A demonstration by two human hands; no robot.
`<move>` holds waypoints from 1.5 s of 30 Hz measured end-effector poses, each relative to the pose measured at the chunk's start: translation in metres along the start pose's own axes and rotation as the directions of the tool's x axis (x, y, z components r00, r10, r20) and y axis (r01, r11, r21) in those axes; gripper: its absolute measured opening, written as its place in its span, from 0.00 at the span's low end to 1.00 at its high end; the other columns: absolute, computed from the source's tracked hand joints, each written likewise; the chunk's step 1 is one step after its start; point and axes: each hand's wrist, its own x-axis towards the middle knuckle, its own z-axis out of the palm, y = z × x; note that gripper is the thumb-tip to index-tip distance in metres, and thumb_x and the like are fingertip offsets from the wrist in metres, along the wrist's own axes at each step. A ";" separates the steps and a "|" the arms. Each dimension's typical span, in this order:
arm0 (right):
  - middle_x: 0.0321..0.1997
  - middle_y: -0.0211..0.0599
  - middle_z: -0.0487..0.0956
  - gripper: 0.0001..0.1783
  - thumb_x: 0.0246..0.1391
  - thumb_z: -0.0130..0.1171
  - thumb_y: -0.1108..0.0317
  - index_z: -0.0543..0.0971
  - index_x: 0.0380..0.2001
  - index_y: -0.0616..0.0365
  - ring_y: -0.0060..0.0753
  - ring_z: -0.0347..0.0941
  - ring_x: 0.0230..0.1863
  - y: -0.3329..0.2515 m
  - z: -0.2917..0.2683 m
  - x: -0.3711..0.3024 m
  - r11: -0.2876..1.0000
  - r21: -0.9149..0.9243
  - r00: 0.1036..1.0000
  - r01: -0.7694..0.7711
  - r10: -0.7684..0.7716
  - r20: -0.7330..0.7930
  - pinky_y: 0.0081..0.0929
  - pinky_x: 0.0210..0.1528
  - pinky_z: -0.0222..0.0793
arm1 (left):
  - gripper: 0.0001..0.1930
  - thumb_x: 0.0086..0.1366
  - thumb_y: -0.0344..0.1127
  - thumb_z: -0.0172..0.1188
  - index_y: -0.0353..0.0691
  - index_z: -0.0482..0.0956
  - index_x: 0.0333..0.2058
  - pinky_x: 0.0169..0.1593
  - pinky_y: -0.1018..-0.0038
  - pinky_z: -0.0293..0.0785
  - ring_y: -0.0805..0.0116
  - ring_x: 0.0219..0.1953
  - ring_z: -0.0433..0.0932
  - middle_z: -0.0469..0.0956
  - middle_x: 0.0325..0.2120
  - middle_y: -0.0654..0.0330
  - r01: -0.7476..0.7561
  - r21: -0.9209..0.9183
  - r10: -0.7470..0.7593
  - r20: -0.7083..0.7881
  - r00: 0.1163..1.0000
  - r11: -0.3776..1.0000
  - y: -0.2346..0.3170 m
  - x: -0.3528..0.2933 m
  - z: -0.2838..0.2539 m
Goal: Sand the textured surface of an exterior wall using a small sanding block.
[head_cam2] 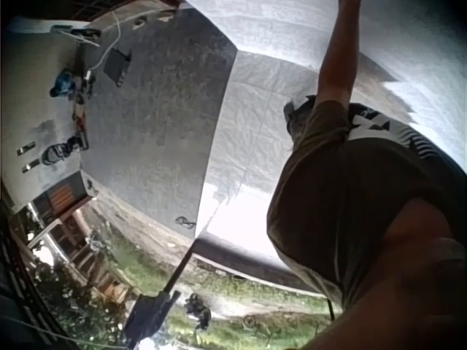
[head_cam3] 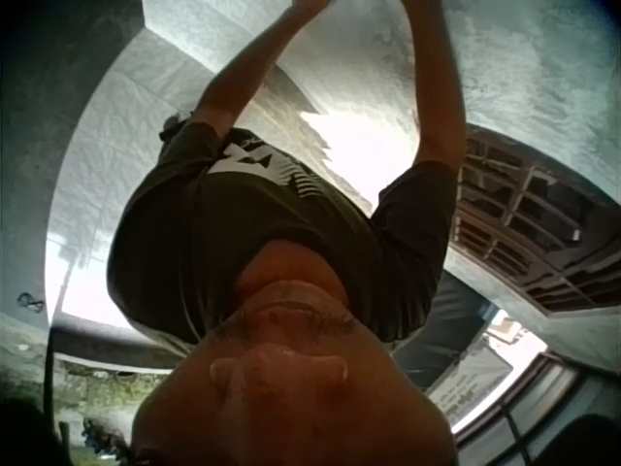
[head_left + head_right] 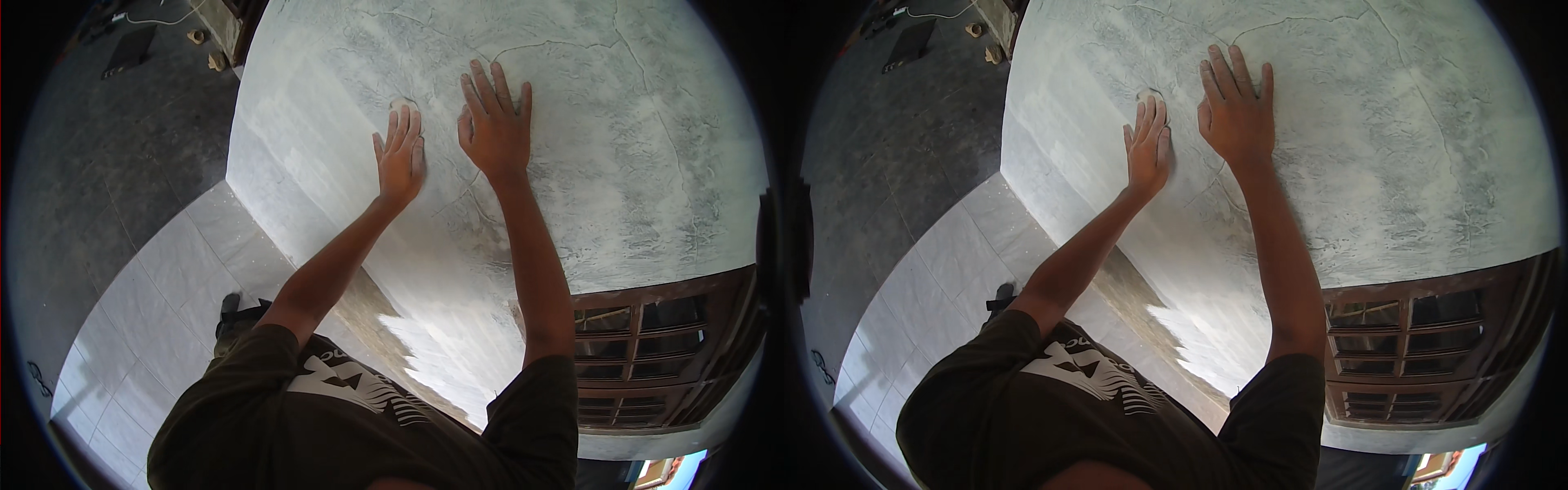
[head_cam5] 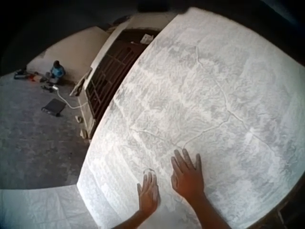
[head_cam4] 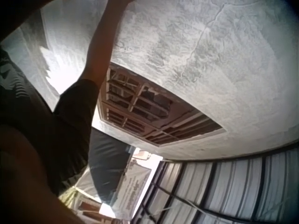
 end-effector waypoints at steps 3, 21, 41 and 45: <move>0.71 0.24 0.68 0.25 0.53 0.56 0.61 0.79 0.56 0.47 0.32 0.56 0.74 -0.001 0.000 0.002 1.000 0.009 1.000 0.009 -0.009 0.000 0.59 0.73 0.47 | 0.25 0.77 0.39 0.39 0.43 0.60 0.70 0.70 0.37 0.38 0.47 0.75 0.46 0.53 0.72 0.52 0.080 -0.086 -0.093 -0.154 0.984 0.993 -0.002 0.065 -0.015; 0.69 0.24 0.69 0.24 0.52 0.57 0.61 0.79 0.55 0.47 0.31 0.59 0.73 -0.003 0.004 0.002 0.999 0.035 0.999 0.025 -0.023 -0.042 0.59 0.72 0.48 | 0.26 0.74 0.34 0.46 0.46 0.60 0.70 0.69 0.34 0.38 0.49 0.75 0.47 0.54 0.73 0.56 0.046 0.052 -0.048 0.022 0.999 0.998 -0.011 -0.007 0.001; 0.70 0.24 0.69 0.24 0.53 0.55 0.62 0.80 0.55 0.47 0.31 0.58 0.73 -0.003 0.003 0.002 0.999 0.042 1.000 0.029 -0.029 -0.001 0.59 0.72 0.48 | 0.26 0.75 0.36 0.44 0.47 0.59 0.70 0.70 0.37 0.37 0.50 0.75 0.46 0.51 0.73 0.55 0.102 -0.048 -0.108 -0.134 0.985 0.994 -0.034 0.055 -0.012; 0.70 0.23 0.68 0.23 0.53 0.55 0.61 0.80 0.54 0.47 0.30 0.58 0.73 -0.006 0.002 0.004 0.998 0.045 0.999 0.035 -0.034 -0.023 0.59 0.72 0.48 | 0.26 0.75 0.35 0.45 0.47 0.59 0.70 0.70 0.37 0.37 0.50 0.75 0.46 0.52 0.73 0.55 0.091 -0.003 -0.091 -0.045 0.995 0.996 -0.027 -0.001 -0.004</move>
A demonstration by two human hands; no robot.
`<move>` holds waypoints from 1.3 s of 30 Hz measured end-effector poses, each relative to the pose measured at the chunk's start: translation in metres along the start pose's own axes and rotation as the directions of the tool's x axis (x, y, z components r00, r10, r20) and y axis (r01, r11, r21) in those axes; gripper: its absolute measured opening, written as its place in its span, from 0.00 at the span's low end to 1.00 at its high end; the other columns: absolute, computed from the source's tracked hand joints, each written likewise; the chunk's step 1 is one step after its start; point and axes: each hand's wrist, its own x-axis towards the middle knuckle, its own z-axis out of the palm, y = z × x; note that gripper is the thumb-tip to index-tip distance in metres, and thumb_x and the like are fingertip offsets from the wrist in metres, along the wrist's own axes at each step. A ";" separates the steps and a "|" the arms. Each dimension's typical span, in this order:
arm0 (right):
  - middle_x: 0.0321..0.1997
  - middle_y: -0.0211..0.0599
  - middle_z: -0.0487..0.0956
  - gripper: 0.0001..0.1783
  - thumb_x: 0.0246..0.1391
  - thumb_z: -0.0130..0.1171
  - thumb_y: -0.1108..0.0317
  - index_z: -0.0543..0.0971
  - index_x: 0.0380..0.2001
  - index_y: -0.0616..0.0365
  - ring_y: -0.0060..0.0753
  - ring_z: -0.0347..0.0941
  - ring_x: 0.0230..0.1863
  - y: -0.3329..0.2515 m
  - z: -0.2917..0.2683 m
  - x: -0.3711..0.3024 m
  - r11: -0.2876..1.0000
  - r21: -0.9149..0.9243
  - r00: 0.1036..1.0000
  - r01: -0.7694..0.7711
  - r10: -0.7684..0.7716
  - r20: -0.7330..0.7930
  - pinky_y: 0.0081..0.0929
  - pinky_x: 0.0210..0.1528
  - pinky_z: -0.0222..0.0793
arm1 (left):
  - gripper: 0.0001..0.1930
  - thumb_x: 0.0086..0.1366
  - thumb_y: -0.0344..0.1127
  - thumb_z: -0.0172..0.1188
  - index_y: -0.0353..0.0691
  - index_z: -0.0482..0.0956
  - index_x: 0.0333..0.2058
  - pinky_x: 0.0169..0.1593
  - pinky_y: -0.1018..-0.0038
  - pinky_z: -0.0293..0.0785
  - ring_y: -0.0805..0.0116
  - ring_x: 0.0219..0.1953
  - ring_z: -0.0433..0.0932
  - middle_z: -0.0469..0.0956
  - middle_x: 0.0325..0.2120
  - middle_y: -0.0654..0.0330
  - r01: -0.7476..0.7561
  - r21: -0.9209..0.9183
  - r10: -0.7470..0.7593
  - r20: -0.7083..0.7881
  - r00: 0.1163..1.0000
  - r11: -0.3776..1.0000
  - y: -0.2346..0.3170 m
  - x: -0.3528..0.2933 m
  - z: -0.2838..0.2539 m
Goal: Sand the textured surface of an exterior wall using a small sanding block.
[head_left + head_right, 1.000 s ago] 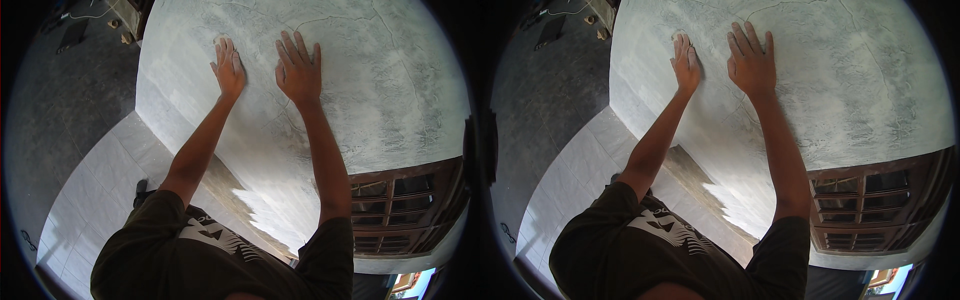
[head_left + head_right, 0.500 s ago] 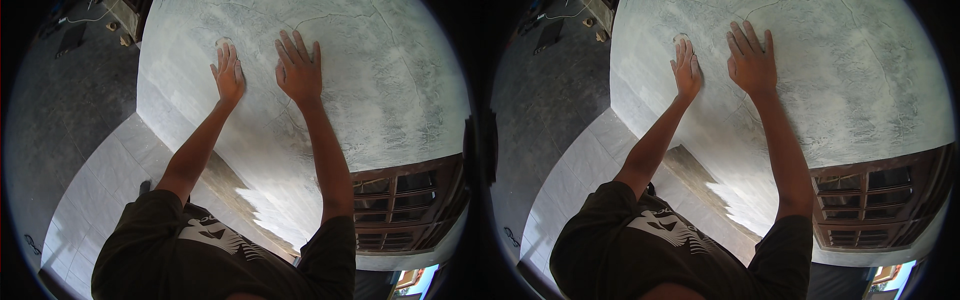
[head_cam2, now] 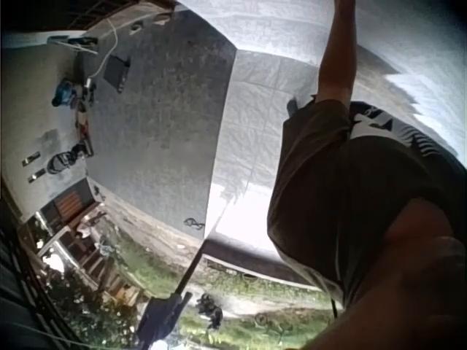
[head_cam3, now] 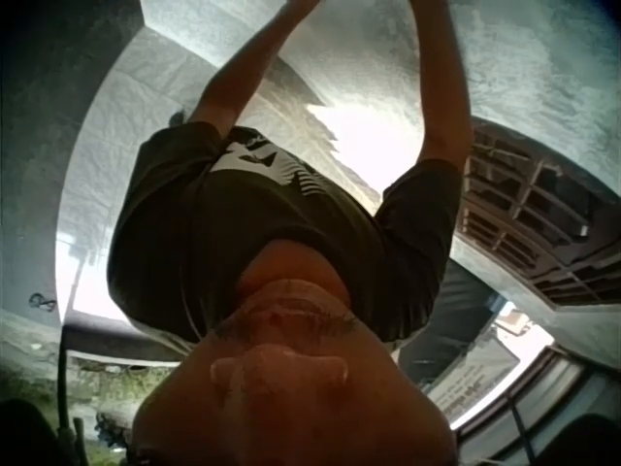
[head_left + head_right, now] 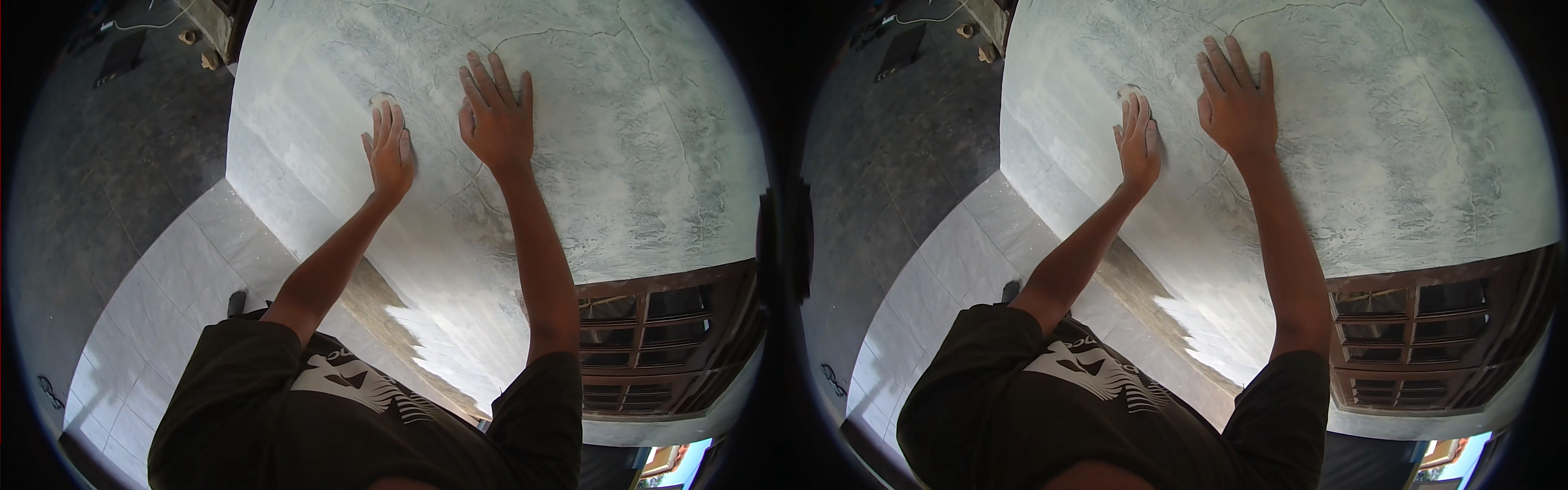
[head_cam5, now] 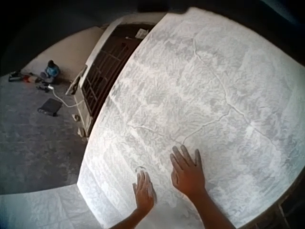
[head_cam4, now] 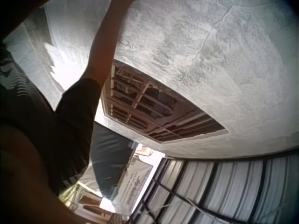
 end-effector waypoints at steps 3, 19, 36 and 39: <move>0.70 0.23 0.68 0.24 0.53 0.55 0.62 0.80 0.54 0.47 0.30 0.57 0.74 0.003 -0.002 -0.003 1.000 -0.025 1.000 -0.004 0.004 0.017 0.59 0.72 0.49 | 0.26 0.75 0.35 0.44 0.47 0.60 0.70 0.70 0.35 0.37 0.50 0.75 0.46 0.52 0.73 0.55 0.030 0.054 -0.038 0.161 0.986 0.998 0.008 -0.042 0.001; 0.71 0.24 0.68 0.24 0.54 0.55 0.63 0.79 0.56 0.47 0.32 0.57 0.74 0.004 -0.005 -0.004 1.000 0.016 0.999 -0.006 0.006 0.052 0.60 0.72 0.47 | 0.26 0.75 0.37 0.44 0.47 0.60 0.70 0.70 0.37 0.37 0.50 0.75 0.46 0.52 0.73 0.56 0.079 -0.091 -0.091 -0.133 0.987 0.993 -0.005 0.047 -0.003; 0.69 0.26 0.70 0.24 0.52 0.56 0.62 0.79 0.54 0.49 0.31 0.59 0.73 0.000 -0.003 0.000 0.999 0.026 1.000 0.020 -0.020 0.018 0.58 0.72 0.49 | 0.26 0.74 0.36 0.46 0.47 0.60 0.70 0.69 0.35 0.37 0.49 0.75 0.45 0.53 0.73 0.56 -0.011 -0.090 -0.002 -0.138 0.990 0.996 -0.014 0.025 -0.004; 0.69 0.26 0.70 0.24 0.52 0.56 0.63 0.79 0.54 0.49 0.32 0.59 0.73 0.002 -0.003 -0.003 1.000 0.009 0.999 0.020 -0.020 0.031 0.58 0.72 0.50 | 0.25 0.75 0.38 0.45 0.47 0.61 0.70 0.70 0.37 0.37 0.48 0.75 0.46 0.53 0.73 0.55 0.083 0.013 -0.083 0.073 0.994 0.997 -0.011 -0.022 0.002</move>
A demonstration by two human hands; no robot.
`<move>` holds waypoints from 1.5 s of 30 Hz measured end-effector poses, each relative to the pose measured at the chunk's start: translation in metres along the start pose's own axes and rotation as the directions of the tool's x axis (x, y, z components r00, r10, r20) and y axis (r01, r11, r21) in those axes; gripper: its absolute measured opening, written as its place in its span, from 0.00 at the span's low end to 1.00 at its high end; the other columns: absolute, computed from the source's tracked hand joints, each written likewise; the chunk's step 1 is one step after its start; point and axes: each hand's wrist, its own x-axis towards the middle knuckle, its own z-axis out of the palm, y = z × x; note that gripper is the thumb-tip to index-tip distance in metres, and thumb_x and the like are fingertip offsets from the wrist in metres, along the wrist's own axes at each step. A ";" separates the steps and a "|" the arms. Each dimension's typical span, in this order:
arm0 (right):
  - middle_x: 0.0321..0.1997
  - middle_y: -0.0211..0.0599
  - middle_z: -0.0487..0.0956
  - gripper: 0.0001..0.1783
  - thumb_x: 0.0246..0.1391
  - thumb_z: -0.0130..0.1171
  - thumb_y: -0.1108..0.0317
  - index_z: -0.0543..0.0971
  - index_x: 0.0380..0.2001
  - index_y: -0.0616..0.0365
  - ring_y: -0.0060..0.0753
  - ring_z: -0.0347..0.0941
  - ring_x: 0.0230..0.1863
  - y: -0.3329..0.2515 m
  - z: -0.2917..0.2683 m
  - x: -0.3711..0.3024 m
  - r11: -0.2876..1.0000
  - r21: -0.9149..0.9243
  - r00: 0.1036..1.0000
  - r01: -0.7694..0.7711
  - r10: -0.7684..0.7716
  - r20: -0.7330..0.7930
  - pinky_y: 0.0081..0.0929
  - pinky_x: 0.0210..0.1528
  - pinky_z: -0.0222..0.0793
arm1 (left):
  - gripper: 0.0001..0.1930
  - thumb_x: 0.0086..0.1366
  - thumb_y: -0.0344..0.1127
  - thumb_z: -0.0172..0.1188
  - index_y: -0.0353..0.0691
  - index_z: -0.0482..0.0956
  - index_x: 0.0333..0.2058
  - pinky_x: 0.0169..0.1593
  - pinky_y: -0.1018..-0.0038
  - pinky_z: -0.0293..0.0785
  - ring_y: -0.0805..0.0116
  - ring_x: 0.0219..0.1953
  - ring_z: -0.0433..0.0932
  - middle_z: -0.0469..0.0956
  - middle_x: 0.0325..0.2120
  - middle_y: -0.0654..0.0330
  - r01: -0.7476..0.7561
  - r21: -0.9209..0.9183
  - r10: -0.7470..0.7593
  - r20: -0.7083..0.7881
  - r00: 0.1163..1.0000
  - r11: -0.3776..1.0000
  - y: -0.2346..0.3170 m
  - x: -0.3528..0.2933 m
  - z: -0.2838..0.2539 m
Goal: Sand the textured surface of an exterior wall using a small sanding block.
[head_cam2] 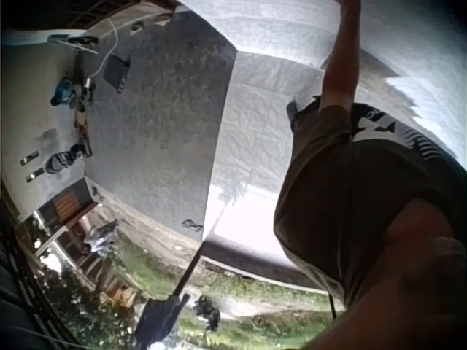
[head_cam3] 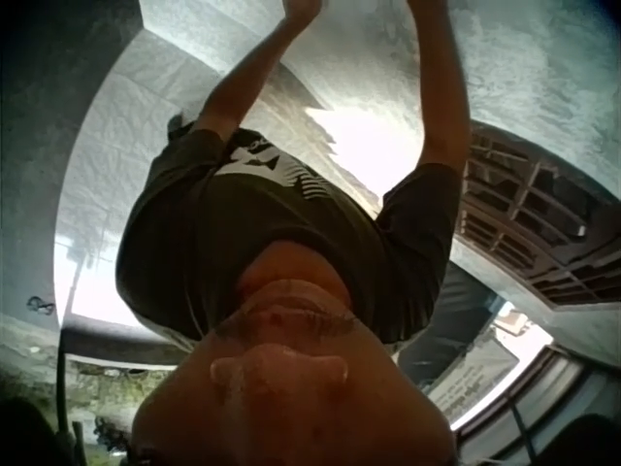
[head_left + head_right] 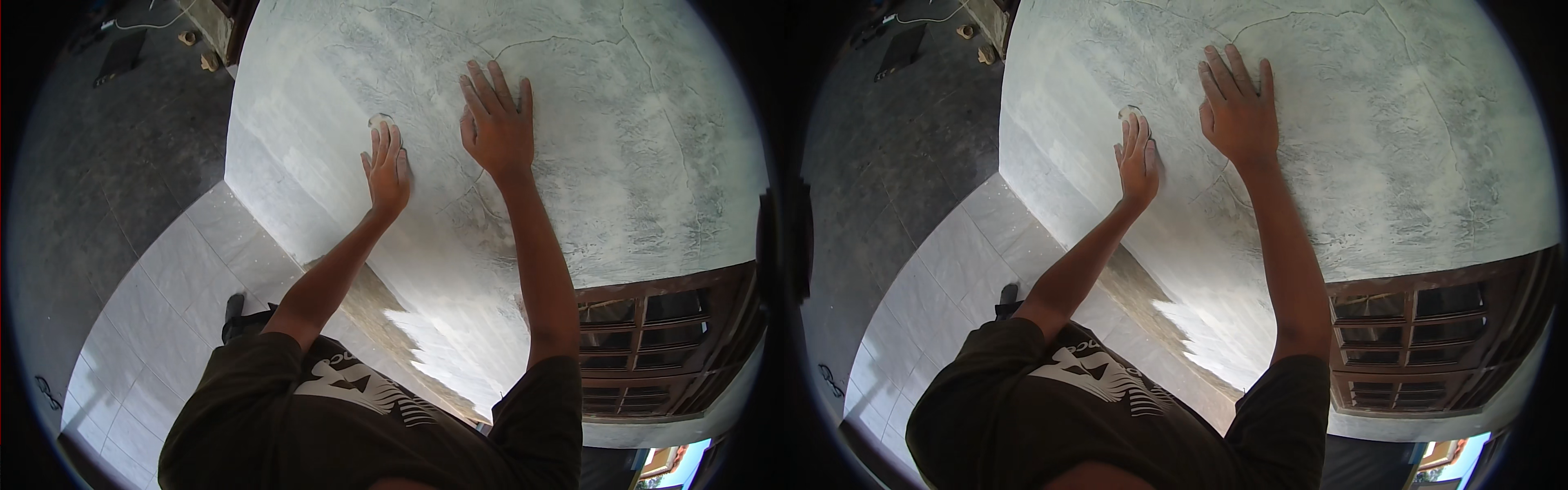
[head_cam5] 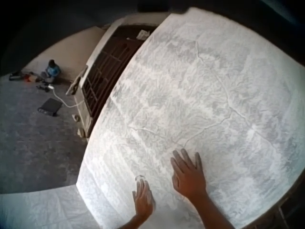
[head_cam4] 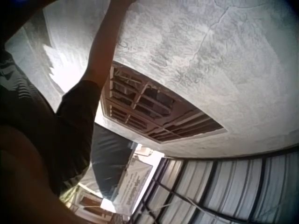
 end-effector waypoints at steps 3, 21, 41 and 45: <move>0.69 0.26 0.70 0.24 0.52 0.57 0.63 0.79 0.55 0.49 0.31 0.59 0.72 0.004 -0.003 -0.005 1.000 -0.009 1.000 -0.008 0.008 0.006 0.58 0.72 0.50 | 0.25 0.76 0.38 0.44 0.47 0.61 0.70 0.70 0.38 0.38 0.48 0.75 0.47 0.53 0.73 0.55 -0.062 -0.063 0.052 -0.147 0.988 0.996 0.010 0.054 -0.007; 0.69 0.25 0.70 0.24 0.53 0.56 0.63 0.79 0.54 0.49 0.31 0.59 0.73 -0.001 0.001 0.000 1.000 0.023 1.000 -0.009 0.009 -0.001 0.57 0.73 0.49 | 0.26 0.75 0.36 0.45 0.46 0.61 0.70 0.69 0.35 0.39 0.47 0.75 0.47 0.53 0.73 0.54 -0.077 -0.046 0.069 -0.151 0.986 0.996 0.024 0.041 -0.005; 0.69 0.25 0.70 0.24 0.52 0.56 0.64 0.79 0.54 0.50 0.31 0.60 0.72 -0.001 0.000 -0.006 0.999 0.037 0.999 -0.040 0.040 0.003 0.56 0.73 0.49 | 0.25 0.74 0.34 0.45 0.45 0.63 0.68 0.70 0.37 0.41 0.49 0.75 0.49 0.56 0.72 0.55 -0.273 0.016 0.273 -0.106 0.956 0.962 0.032 0.073 -0.020; 0.69 0.25 0.70 0.24 0.52 0.56 0.64 0.79 0.55 0.50 0.31 0.60 0.72 -0.008 0.002 -0.003 0.998 0.040 0.999 -0.041 0.041 -0.004 0.56 0.73 0.49 | 0.25 0.73 0.34 0.46 0.46 0.63 0.68 0.70 0.38 0.41 0.49 0.75 0.49 0.56 0.72 0.54 -0.285 -0.003 0.281 -0.160 0.946 0.958 0.028 0.079 -0.020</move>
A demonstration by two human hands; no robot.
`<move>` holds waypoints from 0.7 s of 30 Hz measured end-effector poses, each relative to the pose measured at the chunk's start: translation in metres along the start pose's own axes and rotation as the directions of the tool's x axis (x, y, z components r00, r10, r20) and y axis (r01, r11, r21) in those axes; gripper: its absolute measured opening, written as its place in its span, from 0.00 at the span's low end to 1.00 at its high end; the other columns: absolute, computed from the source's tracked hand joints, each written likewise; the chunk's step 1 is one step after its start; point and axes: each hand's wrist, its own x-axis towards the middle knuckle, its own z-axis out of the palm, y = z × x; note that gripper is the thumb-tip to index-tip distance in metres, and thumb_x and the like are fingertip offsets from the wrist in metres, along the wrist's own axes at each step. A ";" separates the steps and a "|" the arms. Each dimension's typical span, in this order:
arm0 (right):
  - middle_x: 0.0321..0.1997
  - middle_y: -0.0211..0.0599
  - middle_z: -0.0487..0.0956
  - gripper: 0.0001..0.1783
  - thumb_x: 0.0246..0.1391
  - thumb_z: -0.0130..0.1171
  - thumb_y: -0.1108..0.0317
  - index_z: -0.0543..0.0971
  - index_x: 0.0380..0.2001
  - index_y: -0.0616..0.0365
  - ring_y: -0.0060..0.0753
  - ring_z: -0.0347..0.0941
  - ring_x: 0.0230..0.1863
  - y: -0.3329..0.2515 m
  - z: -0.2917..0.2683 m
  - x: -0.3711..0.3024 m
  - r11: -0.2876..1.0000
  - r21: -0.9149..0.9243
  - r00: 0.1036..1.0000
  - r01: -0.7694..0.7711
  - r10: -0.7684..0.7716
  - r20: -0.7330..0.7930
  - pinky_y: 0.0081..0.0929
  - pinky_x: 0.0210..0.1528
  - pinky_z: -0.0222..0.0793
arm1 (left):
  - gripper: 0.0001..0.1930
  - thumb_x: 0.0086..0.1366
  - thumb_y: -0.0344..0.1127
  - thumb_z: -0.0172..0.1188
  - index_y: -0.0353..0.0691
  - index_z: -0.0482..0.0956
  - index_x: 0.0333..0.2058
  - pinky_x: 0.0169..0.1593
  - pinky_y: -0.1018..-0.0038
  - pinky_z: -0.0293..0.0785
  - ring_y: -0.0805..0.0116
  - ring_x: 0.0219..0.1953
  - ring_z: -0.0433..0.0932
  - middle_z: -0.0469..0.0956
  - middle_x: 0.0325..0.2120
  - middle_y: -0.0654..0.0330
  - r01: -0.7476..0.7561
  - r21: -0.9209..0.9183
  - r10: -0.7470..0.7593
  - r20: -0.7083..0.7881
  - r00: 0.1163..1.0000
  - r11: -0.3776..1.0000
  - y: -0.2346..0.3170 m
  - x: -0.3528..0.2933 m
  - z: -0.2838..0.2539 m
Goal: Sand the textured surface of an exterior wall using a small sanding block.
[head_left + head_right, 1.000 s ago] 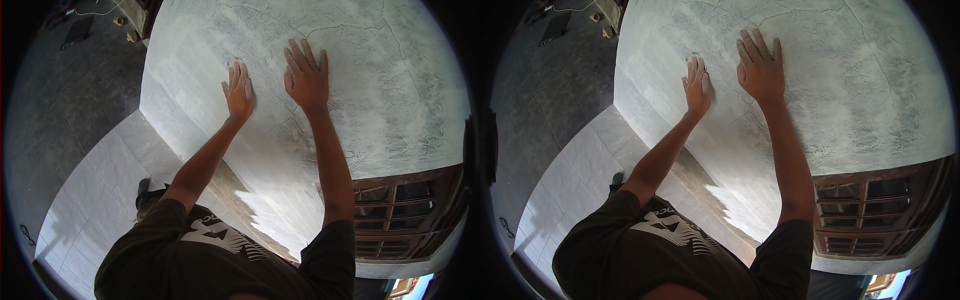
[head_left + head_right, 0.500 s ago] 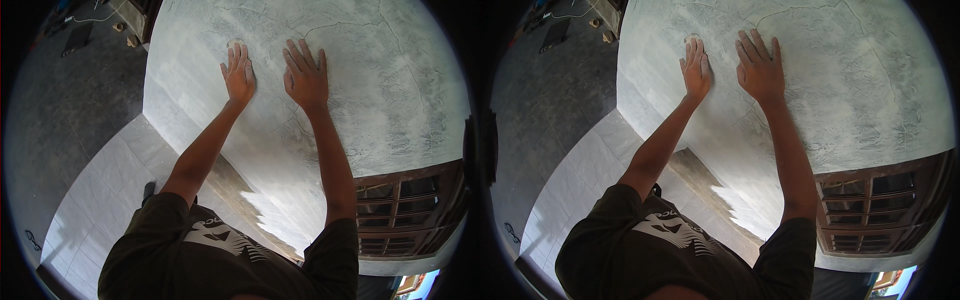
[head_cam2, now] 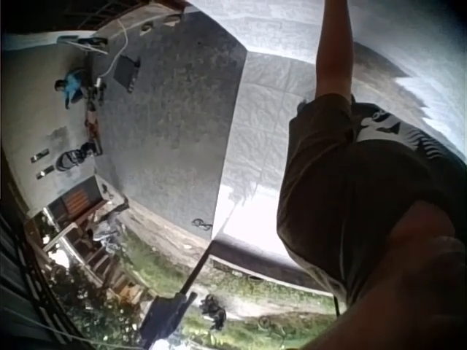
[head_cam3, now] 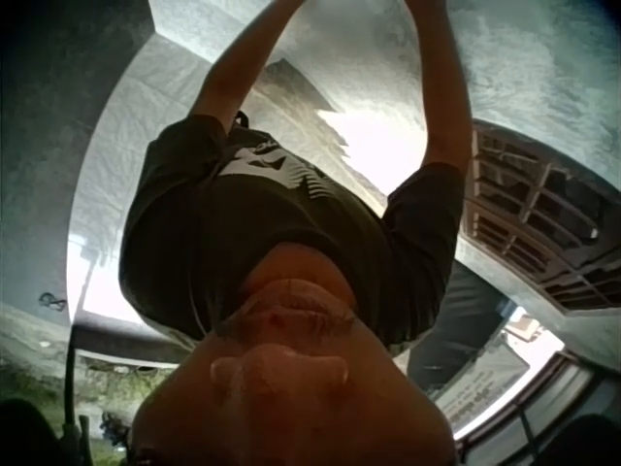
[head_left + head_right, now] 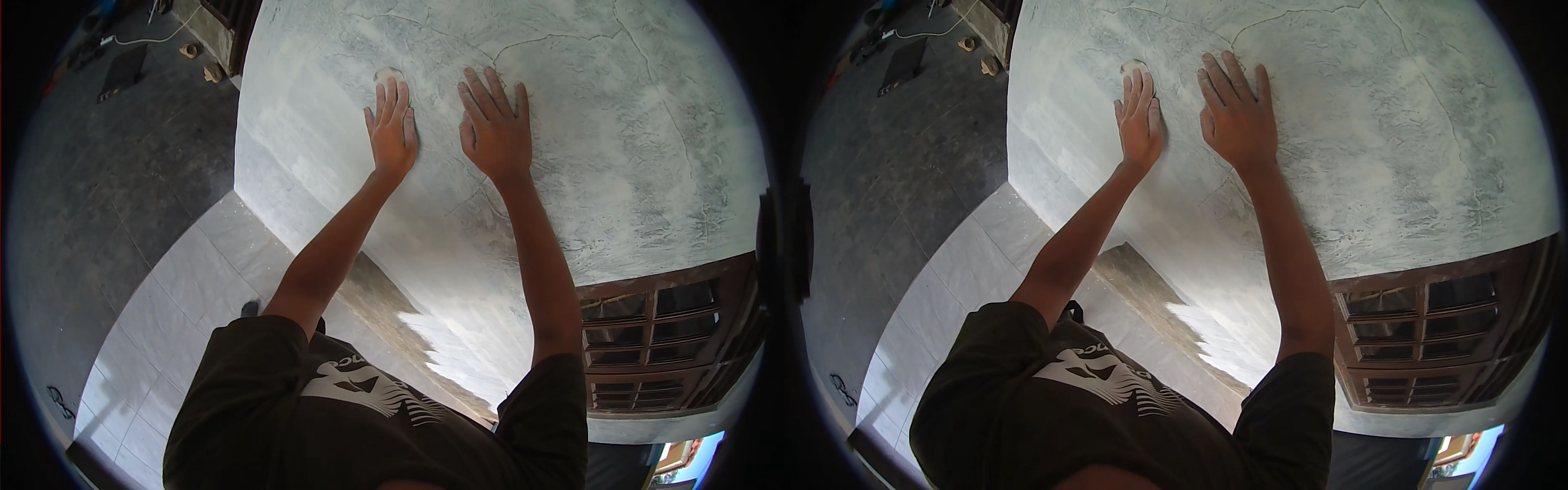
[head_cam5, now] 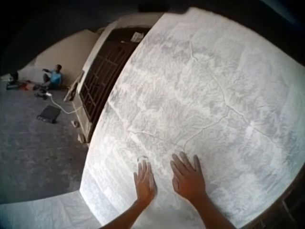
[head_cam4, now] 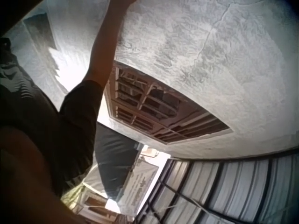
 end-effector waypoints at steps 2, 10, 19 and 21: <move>0.69 0.25 0.70 0.24 0.52 0.56 0.64 0.79 0.55 0.50 0.31 0.60 0.72 0.000 0.001 -0.002 1.000 0.008 1.000 -0.014 0.013 0.015 0.56 0.73 0.50 | 0.25 0.73 0.35 0.46 0.46 0.63 0.68 0.70 0.37 0.41 0.48 0.75 0.49 0.56 0.72 0.54 0.013 0.062 -0.022 0.144 0.989 0.998 -0.010 -0.049 -0.003; 0.69 0.25 0.70 0.24 0.52 0.55 0.64 0.79 0.54 0.51 0.32 0.61 0.72 -0.005 0.000 -0.001 0.999 0.012 0.999 -0.043 0.043 0.002 0.56 0.71 0.51 | 0.25 0.72 0.34 0.47 0.46 0.65 0.68 0.69 0.37 0.42 0.48 0.74 0.50 0.57 0.71 0.55 -0.110 0.012 0.109 0.051 0.993 0.994 0.001 0.032 -0.008; 0.69 0.25 0.71 0.24 0.52 0.55 0.65 0.79 0.54 0.50 0.32 0.62 0.72 -0.010 0.001 0.000 0.996 0.017 0.996 -0.087 0.087 0.005 0.56 0.71 0.51 | 0.25 0.74 0.35 0.44 0.44 0.62 0.69 0.70 0.39 0.40 0.47 0.75 0.48 0.55 0.72 0.53 -0.097 0.085 0.075 0.238 0.968 0.992 -0.025 -0.034 -0.020; 0.69 0.25 0.71 0.24 0.52 0.55 0.65 0.79 0.54 0.50 0.32 0.61 0.72 -0.008 0.001 -0.002 0.995 0.016 0.995 -0.102 0.102 0.006 0.56 0.71 0.51 | 0.25 0.73 0.34 0.47 0.45 0.64 0.68 0.70 0.38 0.41 0.48 0.74 0.50 0.57 0.71 0.54 -0.125 0.058 0.111 0.205 0.972 0.991 -0.006 0.002 -0.015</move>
